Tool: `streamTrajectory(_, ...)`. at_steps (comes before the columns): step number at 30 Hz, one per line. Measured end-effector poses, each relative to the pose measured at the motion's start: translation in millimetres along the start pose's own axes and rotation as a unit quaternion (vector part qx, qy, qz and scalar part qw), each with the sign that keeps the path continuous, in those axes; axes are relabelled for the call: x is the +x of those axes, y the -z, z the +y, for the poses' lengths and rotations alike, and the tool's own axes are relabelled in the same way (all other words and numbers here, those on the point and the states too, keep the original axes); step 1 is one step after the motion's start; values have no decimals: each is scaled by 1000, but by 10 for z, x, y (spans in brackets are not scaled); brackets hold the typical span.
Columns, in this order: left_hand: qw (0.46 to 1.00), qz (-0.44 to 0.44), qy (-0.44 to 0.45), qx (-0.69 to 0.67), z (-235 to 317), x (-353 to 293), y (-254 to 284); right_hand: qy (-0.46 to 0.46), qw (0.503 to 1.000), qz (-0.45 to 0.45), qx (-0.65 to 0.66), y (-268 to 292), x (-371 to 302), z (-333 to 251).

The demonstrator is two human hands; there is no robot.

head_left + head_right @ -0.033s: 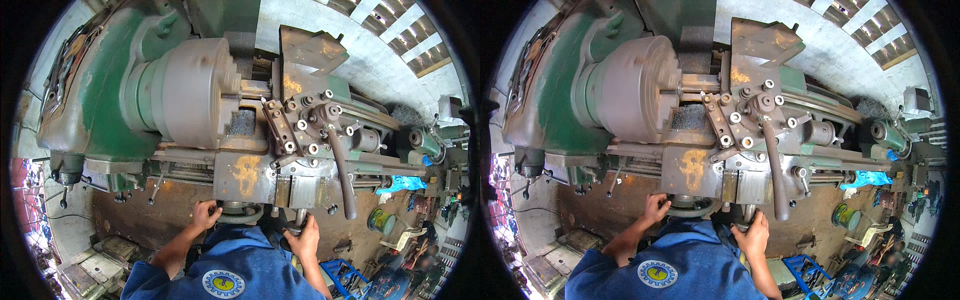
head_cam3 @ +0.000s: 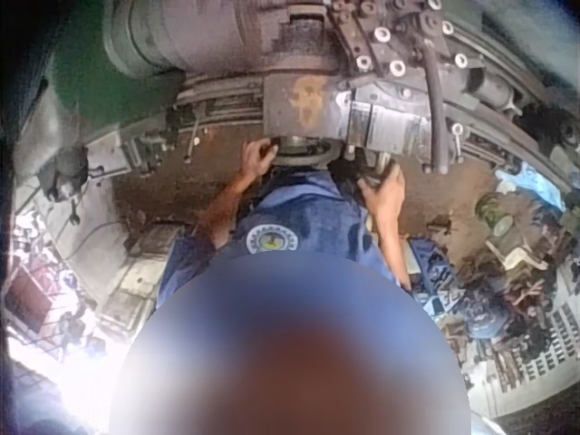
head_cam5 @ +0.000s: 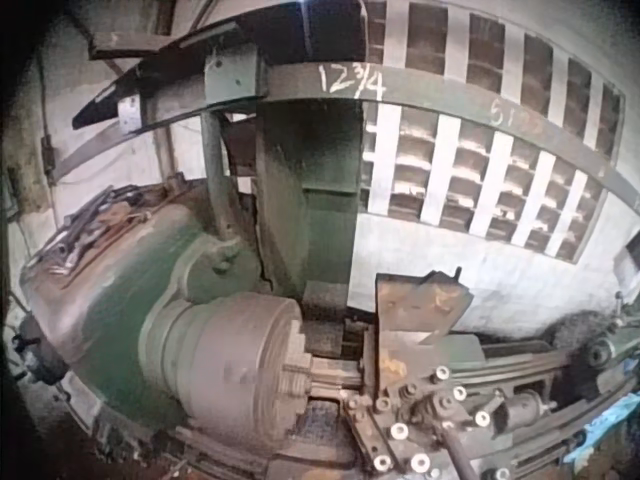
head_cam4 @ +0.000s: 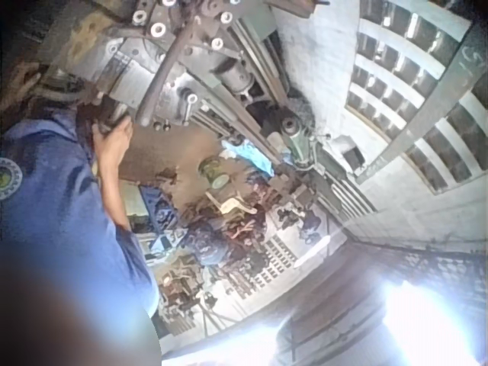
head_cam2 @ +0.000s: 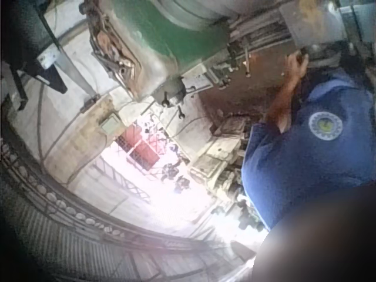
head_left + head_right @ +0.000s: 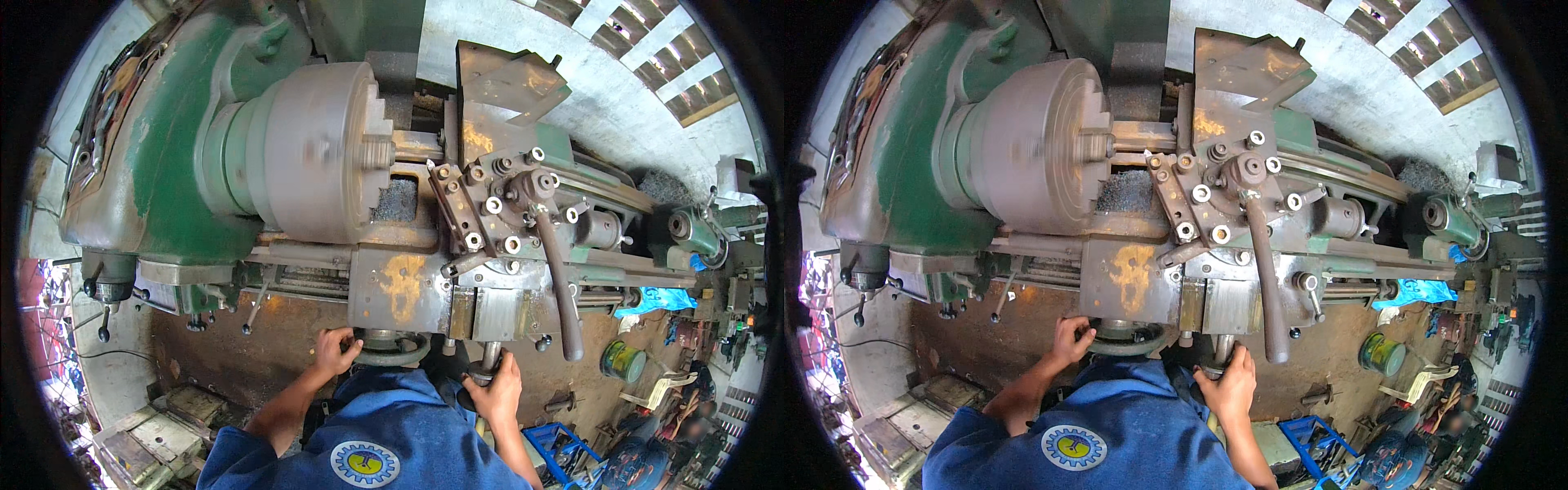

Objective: The person walks to a green metal lathe and turns its handwheels to move the carriage and tool post. The person adjusts the machine's position while the chuck rotates, performing setup or machining actions.

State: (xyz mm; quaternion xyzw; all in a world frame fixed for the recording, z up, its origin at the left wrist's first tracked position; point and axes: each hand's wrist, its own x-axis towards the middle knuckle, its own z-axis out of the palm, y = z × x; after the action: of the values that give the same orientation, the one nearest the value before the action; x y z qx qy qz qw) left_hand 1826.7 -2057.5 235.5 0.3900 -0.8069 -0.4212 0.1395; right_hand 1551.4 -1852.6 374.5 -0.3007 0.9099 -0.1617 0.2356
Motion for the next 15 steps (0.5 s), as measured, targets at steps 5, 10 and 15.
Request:
streamTrajectory(5, 1000, 1, 0, -22, -40, 73, 5, 5, 1000, 4, 4, -14, 73, -14)
streamTrajectory(10, 999, -25, 1, -22, -84, 69, 10, 8, 1000, 7, -1, -10, 76, -22)
streamTrajectory(15, 1000, -15, -5, -27, -125, 57, -11, 3, 1000, 2, 4, -18, 83, -19)
